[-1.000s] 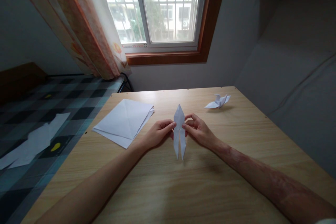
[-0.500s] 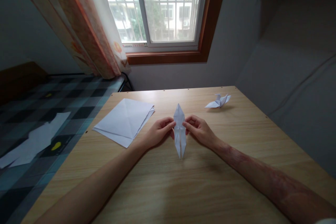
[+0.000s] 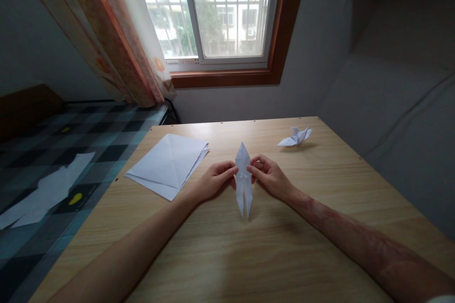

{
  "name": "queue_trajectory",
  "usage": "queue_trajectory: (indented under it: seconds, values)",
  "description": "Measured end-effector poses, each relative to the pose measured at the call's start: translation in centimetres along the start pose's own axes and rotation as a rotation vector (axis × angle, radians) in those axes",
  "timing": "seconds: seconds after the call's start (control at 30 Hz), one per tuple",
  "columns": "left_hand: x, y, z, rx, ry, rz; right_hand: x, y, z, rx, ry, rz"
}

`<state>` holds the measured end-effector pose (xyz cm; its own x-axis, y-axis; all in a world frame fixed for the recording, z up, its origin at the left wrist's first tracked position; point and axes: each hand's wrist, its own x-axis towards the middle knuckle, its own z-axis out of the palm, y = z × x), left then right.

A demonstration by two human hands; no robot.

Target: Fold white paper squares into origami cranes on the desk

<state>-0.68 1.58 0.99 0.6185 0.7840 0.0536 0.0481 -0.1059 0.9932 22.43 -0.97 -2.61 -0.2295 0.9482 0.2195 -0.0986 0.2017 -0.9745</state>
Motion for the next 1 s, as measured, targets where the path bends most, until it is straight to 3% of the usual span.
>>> queue_trajectory:
  seconds: [0.53, 1.0]
  values:
    - [0.08, -0.98, -0.15, 0.082, 0.001, 0.004, 0.16, 0.08, 0.12, 0.037, 0.004, 0.009]
    - [-0.06, -0.47, -0.07, 0.114, -0.007, 0.007, 0.1, 0.22, 0.07, 0.027, 0.028, 0.025]
